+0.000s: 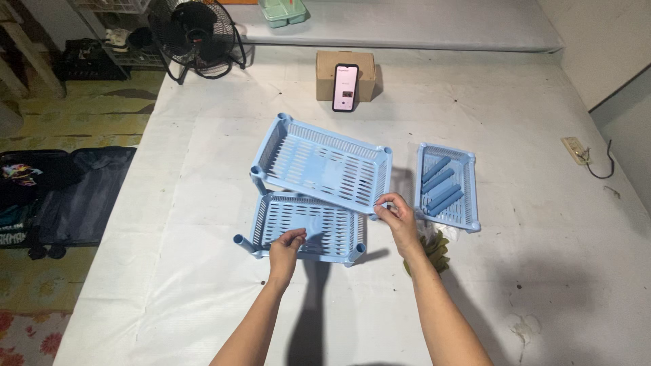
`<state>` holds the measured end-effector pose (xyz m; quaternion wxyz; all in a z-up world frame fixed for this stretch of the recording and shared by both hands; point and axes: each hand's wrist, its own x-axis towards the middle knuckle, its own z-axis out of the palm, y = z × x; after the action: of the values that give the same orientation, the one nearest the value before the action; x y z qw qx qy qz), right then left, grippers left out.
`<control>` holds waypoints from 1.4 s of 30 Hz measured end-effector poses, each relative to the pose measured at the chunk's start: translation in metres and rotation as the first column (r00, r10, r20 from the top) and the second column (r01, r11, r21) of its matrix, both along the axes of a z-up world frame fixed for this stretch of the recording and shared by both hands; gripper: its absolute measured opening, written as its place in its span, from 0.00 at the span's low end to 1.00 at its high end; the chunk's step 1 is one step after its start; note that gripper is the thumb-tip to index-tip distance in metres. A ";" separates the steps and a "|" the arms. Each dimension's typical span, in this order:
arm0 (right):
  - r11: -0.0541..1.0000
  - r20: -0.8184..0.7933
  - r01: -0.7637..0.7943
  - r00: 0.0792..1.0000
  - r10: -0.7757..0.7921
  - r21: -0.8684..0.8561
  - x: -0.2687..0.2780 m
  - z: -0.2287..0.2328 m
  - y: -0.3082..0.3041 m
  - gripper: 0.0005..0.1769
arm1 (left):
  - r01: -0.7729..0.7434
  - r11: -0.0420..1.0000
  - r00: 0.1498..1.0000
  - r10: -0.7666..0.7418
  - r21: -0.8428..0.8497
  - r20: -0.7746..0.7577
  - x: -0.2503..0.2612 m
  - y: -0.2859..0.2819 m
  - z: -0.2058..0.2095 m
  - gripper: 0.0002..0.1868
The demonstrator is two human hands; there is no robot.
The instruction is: The person assembles a two-tier blue plastic storage rack by inserting four cylindrical legs into the base tray, then placing a second tray on top. The person adjusts the components to ensure stability and alignment.
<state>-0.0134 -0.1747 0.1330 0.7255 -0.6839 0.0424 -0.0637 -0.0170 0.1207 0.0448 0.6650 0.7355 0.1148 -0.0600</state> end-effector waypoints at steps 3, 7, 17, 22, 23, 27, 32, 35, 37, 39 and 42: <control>0.995 -0.018 -0.073 0.997 0.074 0.065 0.003 0.002 0.003 0.16 | -0.051 0.994 0.997 0.056 0.100 -0.047 -0.009 0.008 -0.003 0.12; 0.994 -0.014 -0.085 0.996 0.084 -0.070 0.010 0.009 0.011 0.21 | 0.031 0.909 0.994 0.017 0.415 -0.110 -0.018 0.016 -0.007 0.13; 0.989 -0.004 0.056 0.998 -0.057 -0.134 0.019 0.017 0.009 0.15 | 0.406 0.497 0.833 -0.547 0.767 -0.086 -0.023 0.005 0.000 0.25; 0.989 -0.026 0.122 0.992 -0.120 0.082 0.021 0.015 0.004 0.14 | 0.368 0.354 0.790 -0.607 0.860 -0.088 -0.027 0.004 -0.009 0.21; 0.987 -0.039 0.125 0.992 -0.122 0.098 0.019 0.017 0.003 0.14 | 0.337 0.348 0.790 -0.610 0.875 -0.061 -0.027 0.004 -0.012 0.20; 0.971 -0.081 0.158 0.986 -0.145 0.180 0.014 0.030 -0.001 0.11 | 0.310 0.256 0.777 -0.623 0.916 -0.089 -0.024 0.001 -0.023 0.20; 0.964 -0.153 0.202 0.972 -0.176 0.172 0.011 0.041 -0.008 0.11 | 0.216 0.213 0.766 -0.642 0.953 -0.031 -0.024 -0.002 -0.030 0.22; 0.953 -0.190 0.206 0.968 -0.165 0.224 0.010 0.037 -0.016 0.13 | 0.210 0.164 0.769 -0.637 0.964 -0.059 -0.025 -0.003 -0.031 0.19; 0.946 -0.205 0.205 0.966 -0.156 0.249 0.011 0.028 -0.020 0.15 | 0.192 0.150 0.772 -0.633 0.970 -0.055 -0.026 -0.003 -0.031 0.18; 0.946 -0.211 0.204 0.966 -0.152 0.251 0.010 0.017 -0.024 0.18 | 0.157 0.163 0.776 -0.631 0.974 -0.020 -0.027 -0.001 -0.030 0.19; 0.963 -0.298 0.185 0.947 -0.122 0.194 0.010 -0.002 -0.030 0.22 | 0.092 0.147 0.794 -0.608 0.985 0.016 -0.026 0.000 -0.028 0.18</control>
<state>-0.0031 -0.2046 0.1310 0.7759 -0.5961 0.2060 -0.0168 -0.0427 0.1210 0.0167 0.0465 0.9788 -0.1983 0.0222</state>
